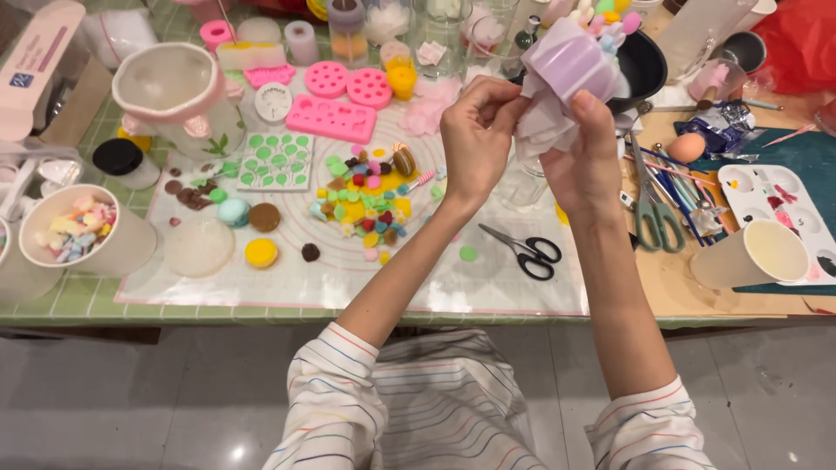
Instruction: Cleaning and finishing a decorative wax candle by wiping off excess wax with a tissue.
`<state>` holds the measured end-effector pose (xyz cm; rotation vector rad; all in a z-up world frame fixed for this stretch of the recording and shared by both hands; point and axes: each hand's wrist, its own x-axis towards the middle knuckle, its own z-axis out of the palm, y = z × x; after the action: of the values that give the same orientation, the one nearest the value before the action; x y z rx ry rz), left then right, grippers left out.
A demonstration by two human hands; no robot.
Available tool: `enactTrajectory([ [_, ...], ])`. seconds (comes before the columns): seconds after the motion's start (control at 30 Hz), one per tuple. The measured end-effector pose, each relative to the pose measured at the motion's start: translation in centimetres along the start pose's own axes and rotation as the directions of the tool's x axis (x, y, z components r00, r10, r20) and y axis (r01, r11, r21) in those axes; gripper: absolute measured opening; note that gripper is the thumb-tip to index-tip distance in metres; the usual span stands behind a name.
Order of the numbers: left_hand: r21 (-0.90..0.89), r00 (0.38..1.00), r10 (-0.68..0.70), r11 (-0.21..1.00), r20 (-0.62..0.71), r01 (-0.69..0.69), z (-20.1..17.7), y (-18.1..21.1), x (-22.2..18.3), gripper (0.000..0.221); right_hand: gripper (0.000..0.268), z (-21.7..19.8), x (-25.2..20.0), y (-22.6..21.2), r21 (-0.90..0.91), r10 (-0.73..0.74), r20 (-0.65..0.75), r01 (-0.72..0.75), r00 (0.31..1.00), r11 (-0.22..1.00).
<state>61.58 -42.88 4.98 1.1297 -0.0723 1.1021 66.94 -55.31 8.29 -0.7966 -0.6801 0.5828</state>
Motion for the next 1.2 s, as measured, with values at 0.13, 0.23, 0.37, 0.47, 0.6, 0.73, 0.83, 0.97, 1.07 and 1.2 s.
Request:
enactTrajectory([
  [0.13,0.11,0.999,-0.028,0.994,0.043,0.023,-0.6,0.3,0.8,0.01,0.054,-0.1,1.2,1.2,-0.069,-0.07,0.019,0.071,0.997,0.995],
  [0.23,0.115,1.0,0.0,0.993,0.016,-0.002,-1.0,-0.4,1.2,0.013,0.051,-0.2,2.0,2.8,-0.065,-0.099,0.003,0.099,0.995,0.993],
  [0.37,0.352,0.998,0.036,0.936,-0.047,-0.017,-2.1,-1.7,2.0,0.012,0.047,0.2,2.5,4.2,0.012,-0.076,-0.035,0.077,0.996,0.997],
  [0.47,0.104,0.995,-0.101,0.99,0.022,0.098,-3.6,-3.7,2.3,0.03,0.047,-0.6,2.9,4.7,-0.001,-0.062,-0.063,0.062,0.996,0.998],
  [0.6,-0.072,0.941,-0.335,0.939,0.043,0.337,-6.1,-3.6,2.7,0.034,0.05,-3.8,3.5,5.4,-0.068,-0.075,-0.082,0.07,0.994,0.995],
  [0.73,-0.33,0.777,-0.571,0.703,0.264,0.63,-7.3,-2.7,2.4,0.038,0.054,-6.0,3.8,6.3,-0.18,-0.127,0.002,0.126,0.992,0.976],
  [0.83,-0.342,0.715,-0.554,0.633,0.427,0.694,-8.2,-3.1,2.0,0.036,0.057,-5.2,3.9,6.1,-0.291,-0.154,0.056,0.163,0.987,0.943],
  [0.97,-0.385,0.705,-0.52,0.597,0.483,0.704,-9.9,-4.6,1.5,0.024,0.062,-2.9,4.1,5.4,-0.51,-0.174,0.089,0.195,0.981,0.838],
  [1.07,-0.461,0.724,-0.523,0.559,0.45,0.689,-10.8,-5.0,1.4,0.022,0.062,-1.7,4.1,5.7,-0.604,-0.215,0.113,0.239,0.97,0.761],
  [1.2,-0.542,0.726,-0.506,0.486,0.465,0.686,-11.7,-4.6,1.2,0.021,0.063,0.4,3.9,6.0,-0.676,-0.272,0.142,0.294,0.952,0.676],
])
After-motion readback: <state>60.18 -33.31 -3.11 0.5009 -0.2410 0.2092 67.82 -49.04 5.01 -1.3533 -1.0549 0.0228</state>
